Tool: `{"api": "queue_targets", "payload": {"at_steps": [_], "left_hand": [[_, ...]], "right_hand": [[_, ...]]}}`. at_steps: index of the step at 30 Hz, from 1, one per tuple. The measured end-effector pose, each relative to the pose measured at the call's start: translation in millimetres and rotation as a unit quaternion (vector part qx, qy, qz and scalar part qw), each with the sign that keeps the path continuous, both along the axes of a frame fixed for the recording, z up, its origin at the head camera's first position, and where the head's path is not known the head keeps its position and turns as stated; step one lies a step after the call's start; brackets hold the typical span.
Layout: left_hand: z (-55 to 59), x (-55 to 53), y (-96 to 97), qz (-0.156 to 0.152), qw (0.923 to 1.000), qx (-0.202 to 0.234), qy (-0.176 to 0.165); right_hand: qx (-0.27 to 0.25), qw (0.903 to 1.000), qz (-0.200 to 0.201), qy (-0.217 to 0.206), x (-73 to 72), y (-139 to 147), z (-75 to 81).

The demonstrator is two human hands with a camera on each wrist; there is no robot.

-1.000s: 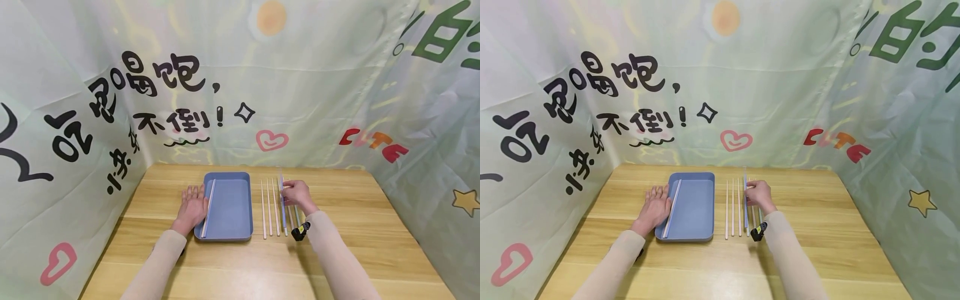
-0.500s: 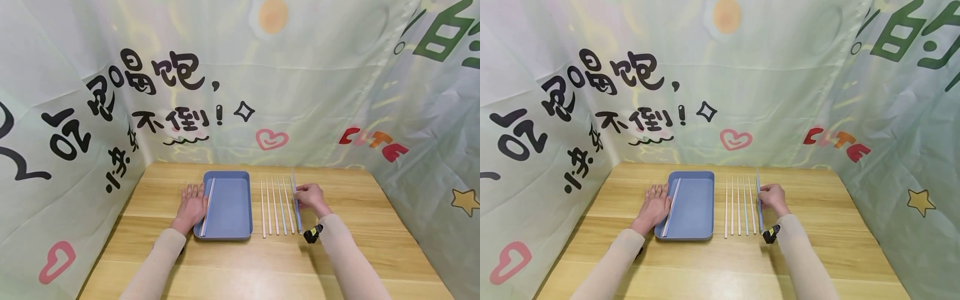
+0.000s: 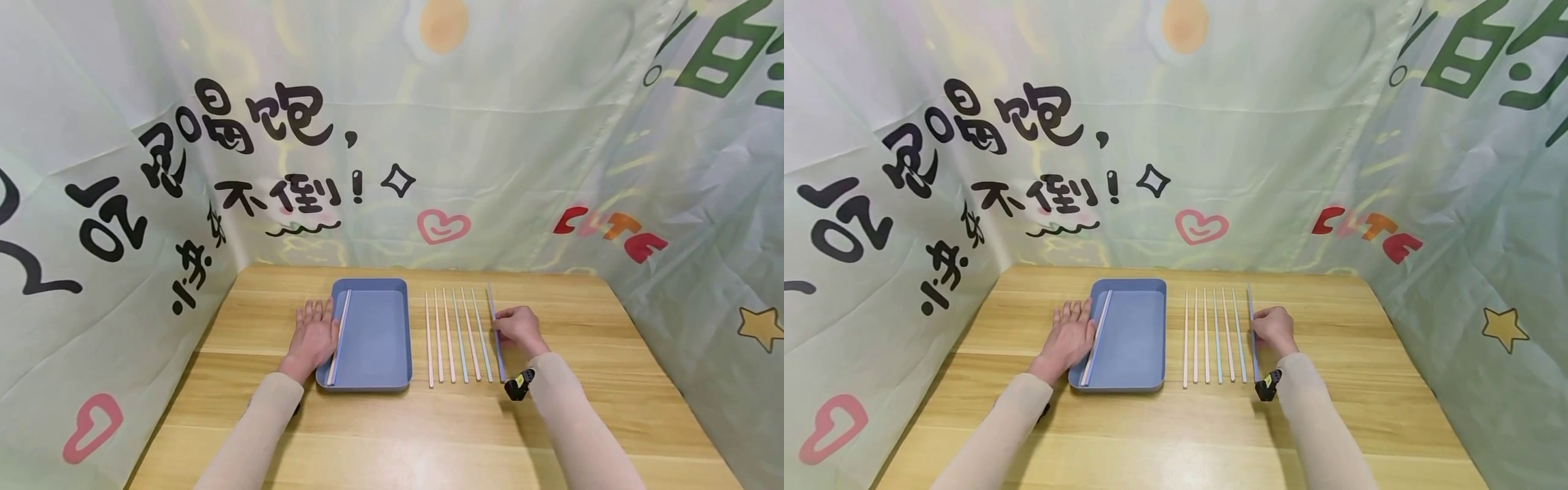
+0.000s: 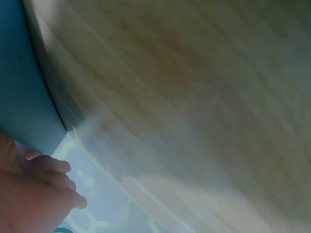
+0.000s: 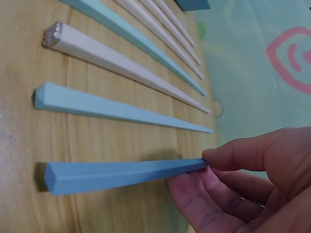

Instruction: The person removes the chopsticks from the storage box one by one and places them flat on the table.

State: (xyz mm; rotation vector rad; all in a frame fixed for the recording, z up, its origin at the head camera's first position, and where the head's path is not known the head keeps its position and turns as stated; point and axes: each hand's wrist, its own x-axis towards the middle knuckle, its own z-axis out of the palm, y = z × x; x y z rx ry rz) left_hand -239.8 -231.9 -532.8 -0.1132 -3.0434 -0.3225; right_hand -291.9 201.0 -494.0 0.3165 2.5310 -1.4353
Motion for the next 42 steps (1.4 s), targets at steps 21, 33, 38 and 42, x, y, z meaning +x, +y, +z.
{"api": "queue_targets", "payload": {"at_steps": [21, 33, 38, 42], "left_hand": [[0.0, 0.1, 0.1, 0.001, 1.0000, 0.002, 0.002], [1.4, 0.7, 0.5, 0.003, 0.9999, 0.014, 0.003], [1.0, 0.8, 0.2, 0.004, 0.9999, 0.012, 0.005], [0.7, 1.0, 0.0, 0.004, 0.9999, 0.013, 0.004]], "right_hand": [[0.044, 0.9989, 0.008, 0.015, -0.7, -1, -9.4], [0.066, 0.9976, 0.004, 0.021, -0.2, -3, -11.2], [0.076, 0.9968, 0.001, 0.027, 1.9, -4, -12.0], [0.079, 0.9964, -0.001, 0.030, 2.8, -5, -12.7]]}}
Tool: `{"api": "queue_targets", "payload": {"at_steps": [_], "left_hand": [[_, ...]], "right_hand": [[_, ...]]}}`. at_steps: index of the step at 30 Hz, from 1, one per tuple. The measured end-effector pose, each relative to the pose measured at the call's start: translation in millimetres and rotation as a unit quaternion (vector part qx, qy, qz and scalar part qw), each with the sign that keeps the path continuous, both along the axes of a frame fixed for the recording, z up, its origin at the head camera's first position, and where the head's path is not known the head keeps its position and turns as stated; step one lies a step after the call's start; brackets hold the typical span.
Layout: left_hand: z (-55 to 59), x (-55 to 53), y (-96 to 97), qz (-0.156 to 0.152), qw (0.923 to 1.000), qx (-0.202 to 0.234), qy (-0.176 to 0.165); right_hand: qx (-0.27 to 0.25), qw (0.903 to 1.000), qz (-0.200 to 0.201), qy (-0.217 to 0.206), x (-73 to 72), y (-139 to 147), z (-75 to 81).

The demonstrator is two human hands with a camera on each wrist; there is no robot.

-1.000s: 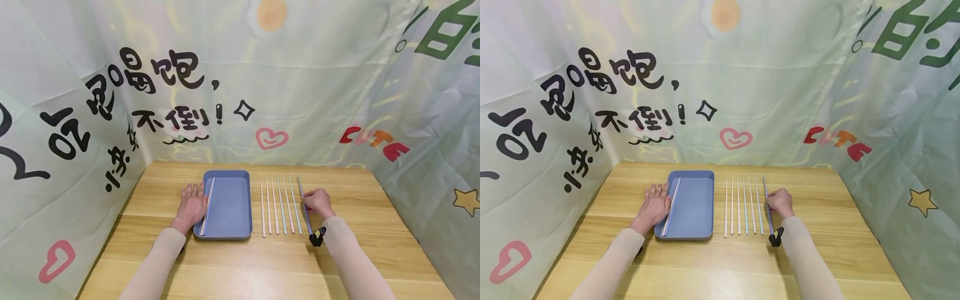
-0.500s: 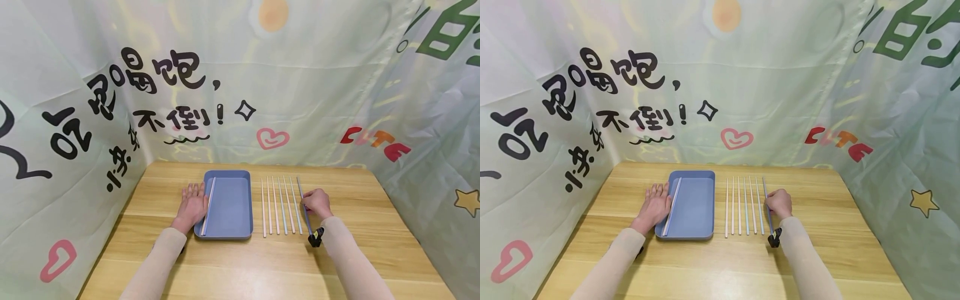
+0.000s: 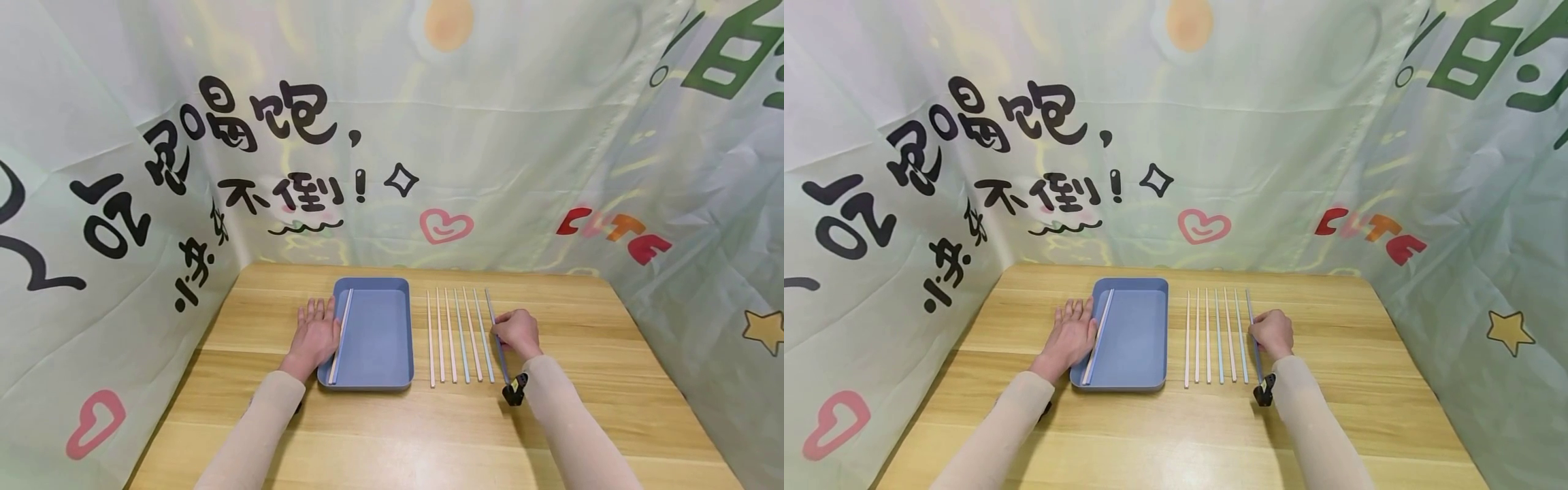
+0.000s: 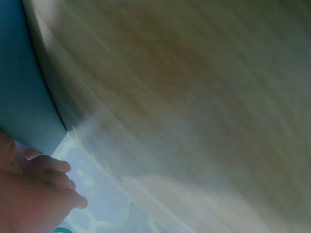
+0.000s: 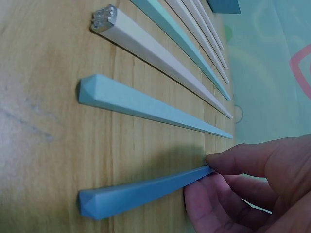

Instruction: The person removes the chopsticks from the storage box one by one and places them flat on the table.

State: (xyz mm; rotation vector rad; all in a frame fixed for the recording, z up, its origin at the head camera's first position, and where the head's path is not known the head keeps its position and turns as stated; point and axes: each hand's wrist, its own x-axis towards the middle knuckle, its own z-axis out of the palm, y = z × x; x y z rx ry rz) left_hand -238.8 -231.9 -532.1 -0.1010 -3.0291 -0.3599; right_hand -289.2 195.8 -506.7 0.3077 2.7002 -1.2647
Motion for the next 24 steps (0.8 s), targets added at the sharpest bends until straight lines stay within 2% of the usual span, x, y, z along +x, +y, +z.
{"api": "queue_targets", "payload": {"at_steps": [9, 16, 24], "left_hand": [[0.5, 0.0, 0.9, 0.001, 1.0000, 0.002, -0.005], [1.4, 0.0, 1.2, -0.001, 1.0000, -0.004, -0.005], [1.1, -0.9, 0.7, 0.000, 0.9999, -0.004, -0.012]], "right_hand": [[-0.014, 0.9999, 0.001, 0.002, -0.2, 0, 0.6], [-0.034, 0.9991, 0.017, 0.018, -2.9, -8, 13.4], [-0.143, 0.9892, 0.019, -0.025, -7.9, -36, 34.1]]}}
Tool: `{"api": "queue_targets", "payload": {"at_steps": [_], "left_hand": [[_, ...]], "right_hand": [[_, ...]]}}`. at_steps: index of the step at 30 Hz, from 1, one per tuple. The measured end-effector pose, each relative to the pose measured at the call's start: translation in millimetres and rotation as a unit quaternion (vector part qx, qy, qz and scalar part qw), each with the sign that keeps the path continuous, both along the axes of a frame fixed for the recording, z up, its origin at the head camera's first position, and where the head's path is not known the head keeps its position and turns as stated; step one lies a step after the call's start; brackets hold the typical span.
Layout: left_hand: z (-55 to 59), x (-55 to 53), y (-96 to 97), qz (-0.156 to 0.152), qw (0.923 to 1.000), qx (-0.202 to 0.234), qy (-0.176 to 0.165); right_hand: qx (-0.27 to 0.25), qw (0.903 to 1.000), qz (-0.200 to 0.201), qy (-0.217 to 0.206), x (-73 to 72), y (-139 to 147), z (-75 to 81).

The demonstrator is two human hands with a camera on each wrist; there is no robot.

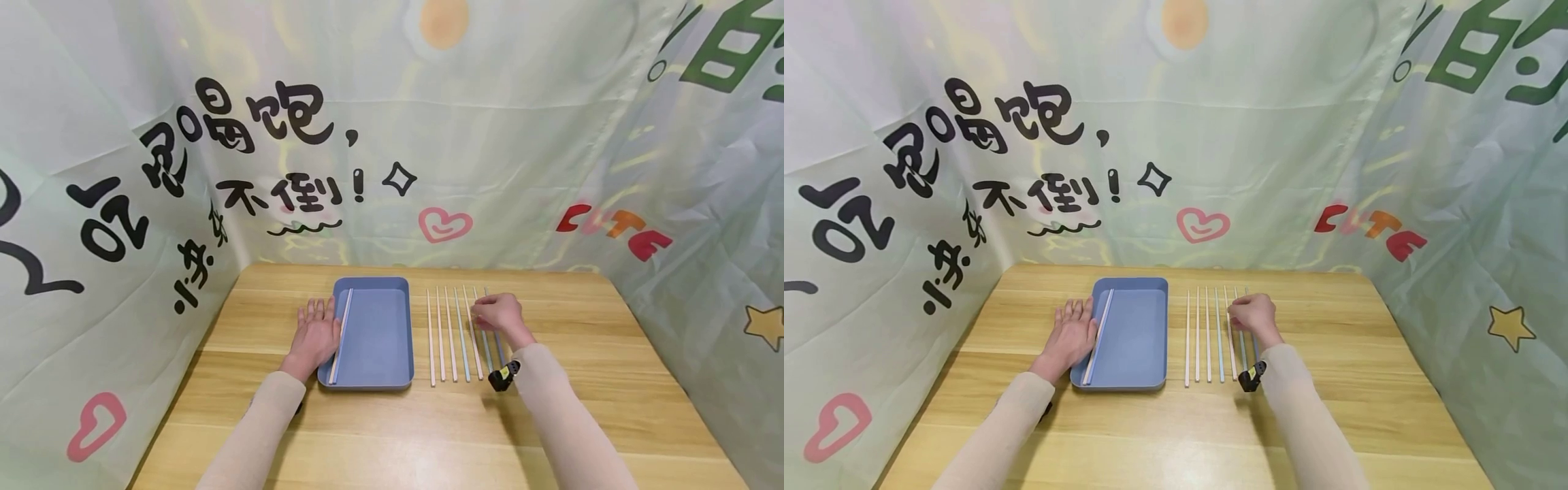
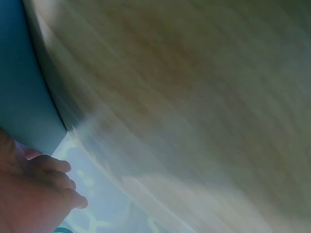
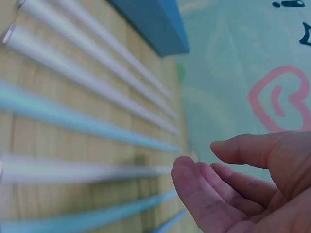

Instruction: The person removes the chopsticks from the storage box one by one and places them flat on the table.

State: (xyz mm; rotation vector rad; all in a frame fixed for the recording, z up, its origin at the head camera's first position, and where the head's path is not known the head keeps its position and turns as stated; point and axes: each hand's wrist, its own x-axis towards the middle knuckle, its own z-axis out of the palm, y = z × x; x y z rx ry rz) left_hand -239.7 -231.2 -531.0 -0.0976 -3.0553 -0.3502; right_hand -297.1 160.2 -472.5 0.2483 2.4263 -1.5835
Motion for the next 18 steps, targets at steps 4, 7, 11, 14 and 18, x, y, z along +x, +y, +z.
{"api": "queue_targets", "payload": {"at_steps": [4, 7, 11, 14, 18], "left_hand": [[-0.9, -1.2, -0.7, 0.002, 1.0000, 0.003, -0.006], [-1.5, -2.2, -0.2, 0.003, 1.0000, 0.004, -0.008], [-1.9, -2.5, -0.4, 0.003, 1.0000, 0.003, -0.008], [-1.8, -1.7, -0.7, 0.003, 1.0000, 0.004, -0.007], [-2.0, -1.0, -1.2, 0.003, 1.0000, 0.006, -0.004]], "right_hand": [[-0.025, 0.9996, 0.013, -0.005, -2.1, -19, 6.7], [-0.035, 0.9991, 0.023, -0.006, -3.2, -34, 10.4], [-0.044, 0.9986, 0.029, -0.001, -4.2, -56, 13.9], [-0.051, 0.9980, 0.036, 0.004, -4.6, -72, 16.2], [-0.067, 0.9967, 0.044, 0.008, -5.0, -94, 18.7]]}}
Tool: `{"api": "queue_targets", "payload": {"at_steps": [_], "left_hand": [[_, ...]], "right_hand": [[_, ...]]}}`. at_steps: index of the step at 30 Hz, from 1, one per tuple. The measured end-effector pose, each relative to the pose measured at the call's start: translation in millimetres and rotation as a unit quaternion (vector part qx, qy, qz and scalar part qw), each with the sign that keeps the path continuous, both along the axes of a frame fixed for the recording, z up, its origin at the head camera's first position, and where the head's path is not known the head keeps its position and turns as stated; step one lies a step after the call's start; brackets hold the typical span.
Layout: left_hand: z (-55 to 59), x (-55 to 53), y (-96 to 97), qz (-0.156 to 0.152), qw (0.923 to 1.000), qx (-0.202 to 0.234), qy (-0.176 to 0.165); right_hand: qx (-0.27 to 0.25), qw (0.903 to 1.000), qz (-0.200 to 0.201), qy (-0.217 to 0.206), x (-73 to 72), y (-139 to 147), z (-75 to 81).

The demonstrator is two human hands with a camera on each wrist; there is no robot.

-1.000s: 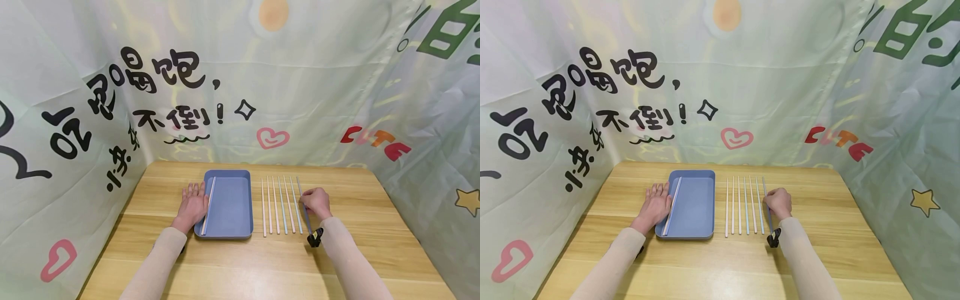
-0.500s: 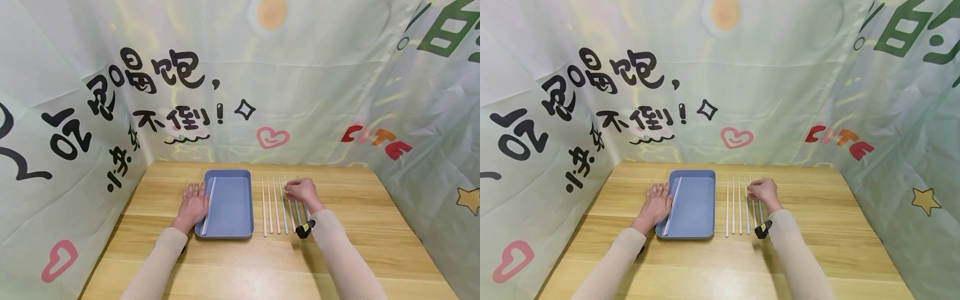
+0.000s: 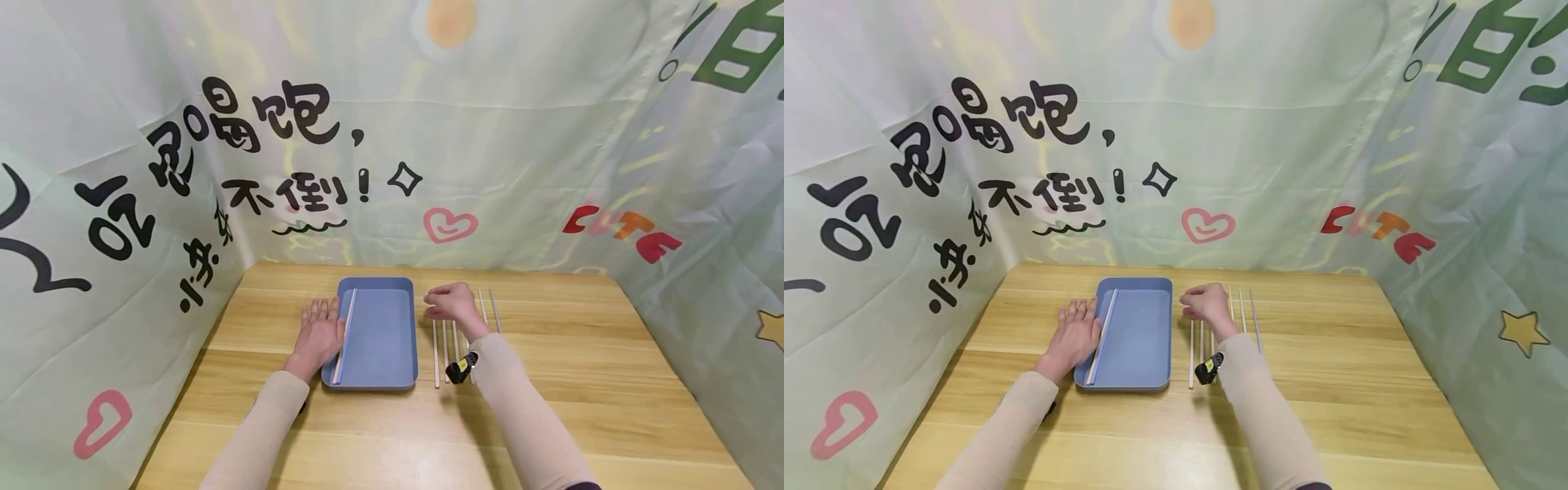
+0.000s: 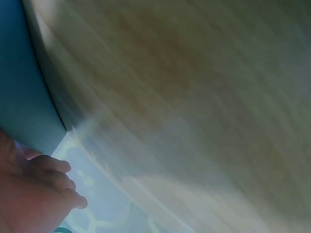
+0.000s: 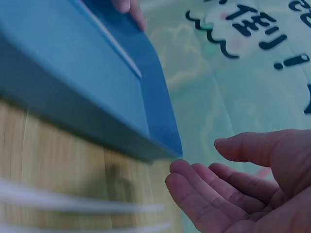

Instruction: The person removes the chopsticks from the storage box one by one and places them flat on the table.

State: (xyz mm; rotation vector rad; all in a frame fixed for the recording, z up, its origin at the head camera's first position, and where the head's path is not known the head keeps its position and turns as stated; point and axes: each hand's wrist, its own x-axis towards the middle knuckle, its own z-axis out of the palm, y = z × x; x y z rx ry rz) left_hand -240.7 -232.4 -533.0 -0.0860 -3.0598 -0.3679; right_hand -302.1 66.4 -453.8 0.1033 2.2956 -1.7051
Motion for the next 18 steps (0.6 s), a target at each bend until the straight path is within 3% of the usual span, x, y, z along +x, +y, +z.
{"api": "queue_targets", "payload": {"at_steps": [10, 18], "left_hand": [[-0.8, 0.4, 0.9, -0.001, 1.0000, 0.003, -0.001], [-1.6, -1.2, -1.5, -0.002, 0.9999, -0.013, 0.009]], "right_hand": [[0.009, 0.9995, 0.021, 0.021, 2.7, -49, -5.8], [-0.014, 0.9993, 0.026, 0.023, 5.2, -83, -16.3]]}}
